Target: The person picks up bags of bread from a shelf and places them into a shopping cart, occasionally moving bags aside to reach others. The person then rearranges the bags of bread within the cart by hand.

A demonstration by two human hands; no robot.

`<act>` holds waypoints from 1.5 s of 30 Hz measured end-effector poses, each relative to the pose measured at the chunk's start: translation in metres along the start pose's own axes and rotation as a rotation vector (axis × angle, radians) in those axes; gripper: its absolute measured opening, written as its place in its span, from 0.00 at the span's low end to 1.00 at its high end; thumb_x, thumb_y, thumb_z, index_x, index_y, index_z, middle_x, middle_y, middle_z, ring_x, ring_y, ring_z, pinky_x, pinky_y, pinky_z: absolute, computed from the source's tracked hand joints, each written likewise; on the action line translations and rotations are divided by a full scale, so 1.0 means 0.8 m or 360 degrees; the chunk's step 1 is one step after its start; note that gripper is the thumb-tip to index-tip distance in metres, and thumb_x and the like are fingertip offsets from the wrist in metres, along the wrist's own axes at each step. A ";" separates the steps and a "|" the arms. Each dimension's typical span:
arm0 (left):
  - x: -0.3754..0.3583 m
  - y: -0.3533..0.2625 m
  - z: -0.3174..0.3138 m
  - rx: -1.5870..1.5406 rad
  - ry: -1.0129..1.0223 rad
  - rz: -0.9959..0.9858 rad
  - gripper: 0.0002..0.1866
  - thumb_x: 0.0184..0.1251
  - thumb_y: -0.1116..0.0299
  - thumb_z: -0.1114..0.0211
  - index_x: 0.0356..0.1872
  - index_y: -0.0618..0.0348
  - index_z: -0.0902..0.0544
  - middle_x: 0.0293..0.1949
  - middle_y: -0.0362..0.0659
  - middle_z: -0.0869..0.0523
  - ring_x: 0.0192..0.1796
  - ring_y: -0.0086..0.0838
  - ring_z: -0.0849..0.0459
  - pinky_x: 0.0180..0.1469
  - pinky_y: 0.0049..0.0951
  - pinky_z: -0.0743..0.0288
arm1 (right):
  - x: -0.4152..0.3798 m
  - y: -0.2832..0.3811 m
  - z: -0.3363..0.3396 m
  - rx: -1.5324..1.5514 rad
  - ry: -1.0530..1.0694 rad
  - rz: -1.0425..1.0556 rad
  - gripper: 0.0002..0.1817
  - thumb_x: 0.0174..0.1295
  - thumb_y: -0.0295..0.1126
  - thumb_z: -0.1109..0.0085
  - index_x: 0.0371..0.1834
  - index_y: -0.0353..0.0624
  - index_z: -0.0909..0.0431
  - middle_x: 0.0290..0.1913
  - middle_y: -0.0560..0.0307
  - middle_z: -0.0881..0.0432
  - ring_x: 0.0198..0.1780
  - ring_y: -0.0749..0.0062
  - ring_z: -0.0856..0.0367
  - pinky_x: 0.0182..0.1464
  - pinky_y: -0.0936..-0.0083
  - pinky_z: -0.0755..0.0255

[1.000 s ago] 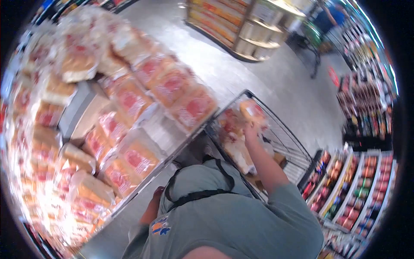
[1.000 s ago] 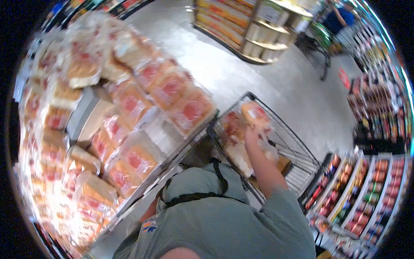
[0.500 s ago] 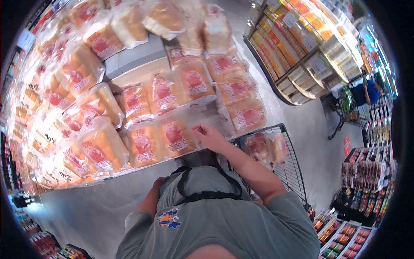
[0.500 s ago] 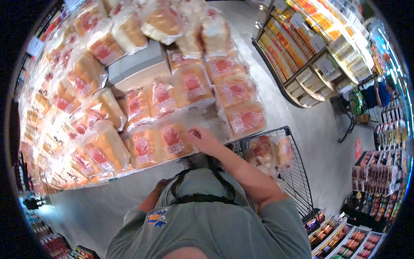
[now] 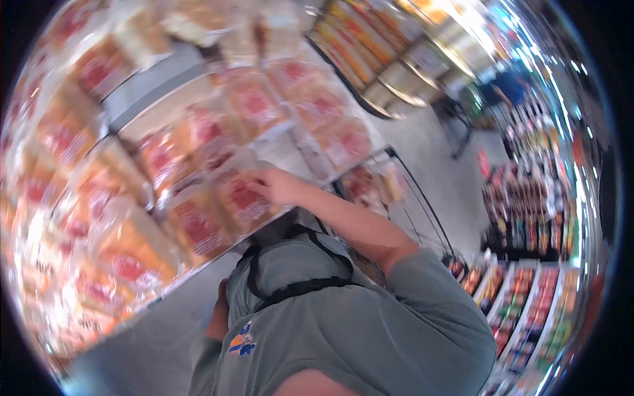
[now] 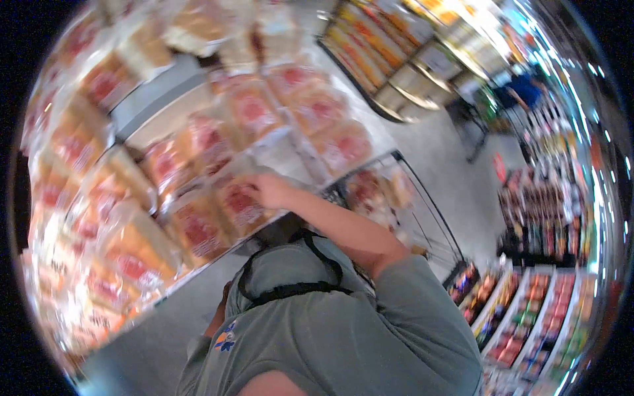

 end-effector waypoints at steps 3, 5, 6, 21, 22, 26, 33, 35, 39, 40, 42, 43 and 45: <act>0.011 -0.062 -0.015 0.0262 0.0217 -0.0012 0.18 0.65 0.55 0.43 0.47 0.56 0.18 0.49 0.49 0.14 0.53 0.39 0.17 0.56 0.37 0.25 | -0.019 0.031 0.012 -0.0182 -0.0248 0.0181 0.10 0.64 0.38 0.44 0.40 0.45 0.21 0.36 0.44 0.19 0.40 0.45 0.20 0.41 0.55 0.26; 0.015 -0.088 -0.013 0.0414 0.0298 -0.0018 0.18 0.65 0.55 0.43 0.47 0.56 0.17 0.49 0.49 0.14 0.53 0.39 0.17 0.56 0.37 0.25 | -0.046 0.063 0.033 -0.0168 -0.0440 0.0198 0.09 0.63 0.37 0.43 0.37 0.44 0.24 0.34 0.44 0.21 0.39 0.44 0.21 0.40 0.55 0.27; 0.018 -0.097 -0.013 0.0487 0.0331 -0.0023 0.18 0.65 0.55 0.43 0.47 0.56 0.17 0.49 0.49 0.14 0.53 0.39 0.17 0.56 0.37 0.25 | -0.061 0.081 0.046 -0.0158 -0.0571 0.0266 0.09 0.62 0.36 0.42 0.33 0.42 0.26 0.31 0.43 0.23 0.38 0.43 0.22 0.39 0.55 0.27; 0.059 -0.252 -0.120 0.1523 0.0580 -0.0188 0.19 0.65 0.54 0.44 0.47 0.56 0.17 0.48 0.50 0.14 0.53 0.40 0.17 0.56 0.38 0.26 | -0.472 -0.136 0.138 0.0841 -0.2017 -0.0628 0.11 0.70 0.35 0.46 0.30 0.42 0.25 0.21 0.65 0.27 0.20 0.84 0.30 0.21 0.82 0.37; 0.057 -0.258 -0.131 0.1564 0.0573 -0.0194 0.19 0.65 0.54 0.44 0.47 0.56 0.17 0.48 0.50 0.14 0.53 0.40 0.17 0.56 0.38 0.26 | -0.503 -0.176 0.128 0.0928 -0.2145 -0.0751 0.11 0.70 0.34 0.46 0.31 0.42 0.25 0.20 0.65 0.28 0.20 0.84 0.29 0.21 0.82 0.36; 0.053 -0.277 -0.166 0.1707 0.0524 -0.0223 0.19 0.65 0.54 0.44 0.47 0.56 0.17 0.48 0.50 0.14 0.53 0.40 0.17 0.56 0.38 0.26 | -0.592 -0.266 0.107 0.1553 -0.2733 -0.1031 0.09 0.69 0.33 0.47 0.32 0.41 0.25 0.21 0.63 0.28 0.19 0.79 0.28 0.20 0.79 0.32; 0.021 -0.305 -0.193 0.1909 0.0377 -0.0207 0.19 0.65 0.54 0.44 0.46 0.57 0.17 0.47 0.51 0.14 0.53 0.40 0.17 0.57 0.38 0.26 | -0.676 -0.444 0.113 0.2056 -0.3170 -0.0890 0.08 0.68 0.32 0.50 0.30 0.44 0.28 0.22 0.62 0.29 0.20 0.75 0.28 0.22 0.77 0.28; 0.010 -0.304 -0.186 0.1966 0.0339 -0.0186 0.19 0.65 0.54 0.44 0.46 0.57 0.17 0.47 0.51 0.14 0.53 0.40 0.17 0.57 0.38 0.26 | -0.680 -0.482 0.125 0.2126 -0.3033 -0.0934 0.08 0.68 0.32 0.50 0.31 0.44 0.28 0.22 0.62 0.29 0.20 0.75 0.28 0.24 0.77 0.28; -0.005 -0.297 -0.176 0.2045 0.0283 -0.0175 0.19 0.65 0.54 0.44 0.46 0.57 0.17 0.47 0.51 0.14 0.53 0.41 0.17 0.57 0.38 0.26 | -0.682 -0.543 0.121 0.2102 -0.2745 -0.1134 0.07 0.70 0.34 0.50 0.36 0.44 0.28 0.23 0.62 0.28 0.22 0.75 0.27 0.26 0.77 0.27; -0.009 -0.300 -0.180 0.2056 0.0266 -0.0178 0.19 0.65 0.54 0.44 0.46 0.57 0.17 0.47 0.51 0.14 0.53 0.41 0.17 0.57 0.38 0.26 | -0.677 -0.558 0.108 0.2106 -0.2726 -0.1132 0.07 0.70 0.34 0.50 0.36 0.44 0.28 0.23 0.62 0.28 0.22 0.75 0.27 0.26 0.77 0.27; -0.018 -0.300 -0.181 0.2061 0.0231 -0.0182 0.19 0.65 0.54 0.44 0.46 0.57 0.17 0.47 0.51 0.14 0.53 0.41 0.17 0.57 0.38 0.26 | -0.677 -0.566 0.101 0.0997 -0.2720 -0.1467 0.09 0.71 0.37 0.50 0.38 0.43 0.29 0.27 0.61 0.26 0.27 0.78 0.26 0.28 0.78 0.29; -0.021 -0.296 -0.181 0.2055 0.0210 -0.0184 0.19 0.65 0.54 0.44 0.46 0.57 0.17 0.47 0.52 0.14 0.53 0.41 0.17 0.57 0.38 0.26 | -0.664 -0.550 0.099 0.0991 -0.2692 -0.1452 0.09 0.71 0.37 0.50 0.38 0.43 0.29 0.27 0.61 0.26 0.27 0.78 0.26 0.28 0.78 0.29; -0.017 -0.276 -0.170 0.2032 0.0163 -0.0189 0.19 0.65 0.54 0.44 0.46 0.57 0.17 0.47 0.52 0.14 0.53 0.41 0.17 0.57 0.38 0.26 | -0.614 -0.481 0.099 0.0635 -0.2393 -0.1292 0.10 0.72 0.38 0.50 0.41 0.42 0.29 0.32 0.59 0.25 0.31 0.80 0.26 0.32 0.80 0.30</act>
Point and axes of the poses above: each hand's wrist, its own x-axis towards the middle knuckle, its own z-axis out of the back of the hand, y = z × x, the point moved 5 cm from there along x, towards the middle knuckle
